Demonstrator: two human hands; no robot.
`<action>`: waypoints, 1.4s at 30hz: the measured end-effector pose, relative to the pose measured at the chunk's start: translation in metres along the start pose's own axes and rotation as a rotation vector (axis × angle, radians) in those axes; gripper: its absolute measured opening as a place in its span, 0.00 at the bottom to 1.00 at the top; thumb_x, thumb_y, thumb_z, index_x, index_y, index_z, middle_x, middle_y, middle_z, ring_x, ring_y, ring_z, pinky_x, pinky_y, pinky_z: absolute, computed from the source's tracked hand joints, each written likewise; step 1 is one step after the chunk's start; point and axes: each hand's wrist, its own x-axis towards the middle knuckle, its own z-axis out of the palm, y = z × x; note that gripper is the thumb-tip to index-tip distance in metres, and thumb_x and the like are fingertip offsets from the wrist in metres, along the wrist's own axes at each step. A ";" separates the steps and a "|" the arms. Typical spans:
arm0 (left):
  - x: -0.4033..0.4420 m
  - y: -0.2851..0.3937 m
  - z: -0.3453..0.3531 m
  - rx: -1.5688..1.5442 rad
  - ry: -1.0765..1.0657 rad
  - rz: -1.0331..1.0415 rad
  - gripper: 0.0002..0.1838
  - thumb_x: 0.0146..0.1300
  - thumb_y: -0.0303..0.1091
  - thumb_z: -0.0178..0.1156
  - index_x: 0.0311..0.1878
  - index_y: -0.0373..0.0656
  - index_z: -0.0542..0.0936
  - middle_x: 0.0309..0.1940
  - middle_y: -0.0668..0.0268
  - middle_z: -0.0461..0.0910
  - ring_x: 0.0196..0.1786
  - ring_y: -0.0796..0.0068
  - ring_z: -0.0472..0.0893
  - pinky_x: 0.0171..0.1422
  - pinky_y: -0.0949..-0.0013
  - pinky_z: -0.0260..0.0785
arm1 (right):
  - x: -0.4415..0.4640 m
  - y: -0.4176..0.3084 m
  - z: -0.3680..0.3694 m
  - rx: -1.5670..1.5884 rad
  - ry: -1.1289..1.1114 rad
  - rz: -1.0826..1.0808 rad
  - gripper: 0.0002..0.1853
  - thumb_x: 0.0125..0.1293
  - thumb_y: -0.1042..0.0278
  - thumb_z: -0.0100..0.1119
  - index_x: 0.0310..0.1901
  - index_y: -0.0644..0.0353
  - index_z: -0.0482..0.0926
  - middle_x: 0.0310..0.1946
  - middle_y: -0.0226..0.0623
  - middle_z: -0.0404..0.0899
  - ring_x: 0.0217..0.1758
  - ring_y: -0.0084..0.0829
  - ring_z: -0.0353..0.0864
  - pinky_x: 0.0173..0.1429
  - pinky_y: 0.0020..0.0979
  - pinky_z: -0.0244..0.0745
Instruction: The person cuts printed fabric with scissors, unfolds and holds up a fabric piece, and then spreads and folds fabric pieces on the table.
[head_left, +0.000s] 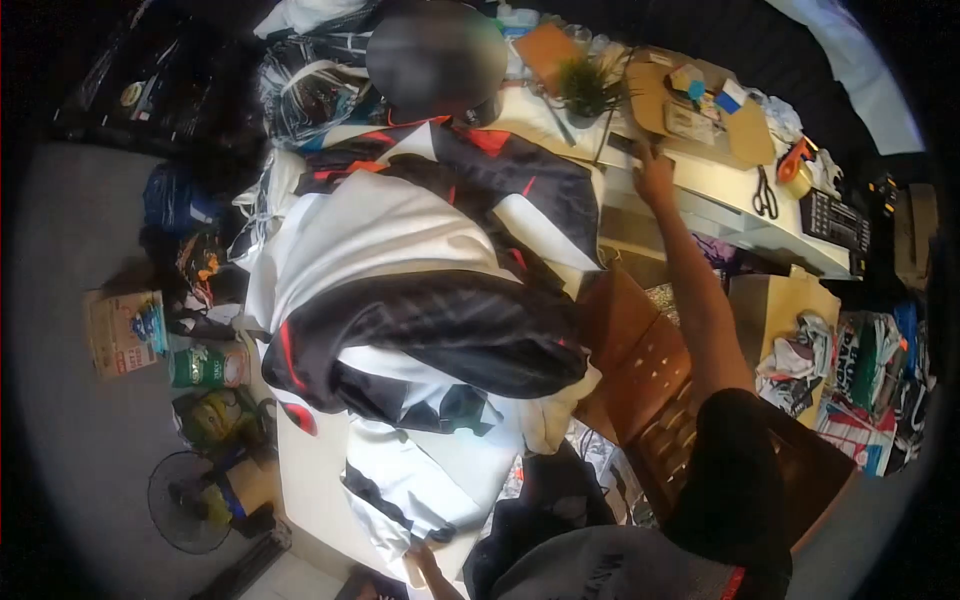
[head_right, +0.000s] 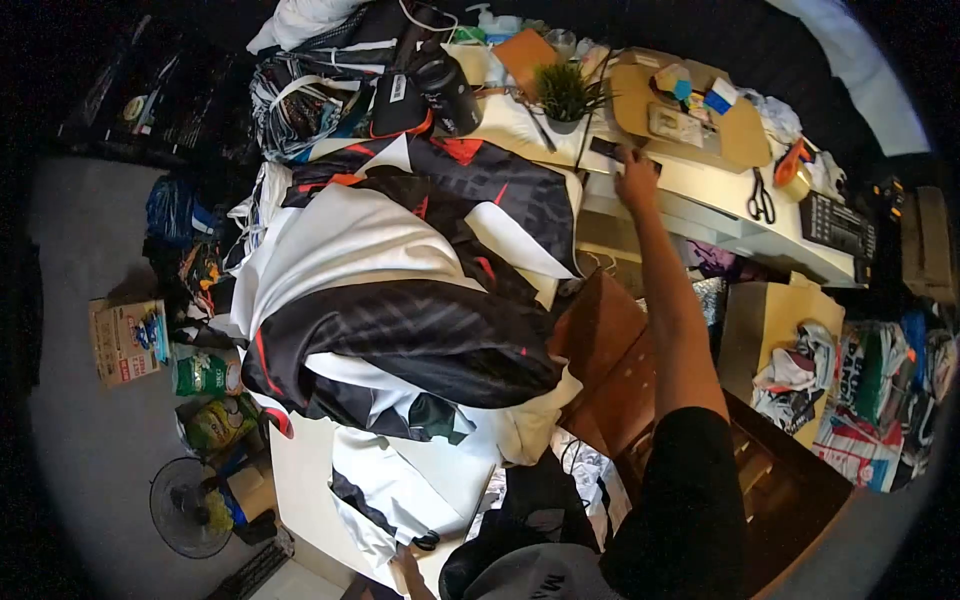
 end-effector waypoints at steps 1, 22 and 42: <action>-0.003 0.000 -0.002 0.012 0.001 -0.002 0.22 0.61 0.33 0.46 0.58 0.36 0.71 0.55 0.45 0.68 0.50 0.46 0.72 0.56 0.50 0.65 | 0.003 0.004 0.002 -0.007 -0.037 -0.025 0.29 0.55 0.66 0.60 0.61 0.47 0.69 0.53 0.47 0.73 0.50 0.52 0.76 0.52 0.49 0.72; 0.006 0.010 0.049 0.058 0.016 0.109 0.21 0.68 0.40 0.44 0.59 0.44 0.73 0.61 0.49 0.67 0.53 0.50 0.72 0.58 0.45 0.64 | -0.226 -0.048 -0.130 1.089 0.610 0.652 0.23 0.62 0.71 0.55 0.61 0.60 0.74 0.25 0.30 0.73 0.28 0.24 0.73 0.32 0.24 0.69; 0.026 -0.023 0.085 -0.354 0.474 0.120 0.16 0.64 0.33 0.51 0.53 0.38 0.72 0.48 0.51 0.70 0.48 0.53 0.71 0.53 0.55 0.68 | -0.483 -0.090 -0.249 0.719 0.566 0.665 0.14 0.68 0.60 0.52 0.29 0.60 0.75 0.29 0.43 0.78 0.27 0.30 0.76 0.31 0.33 0.70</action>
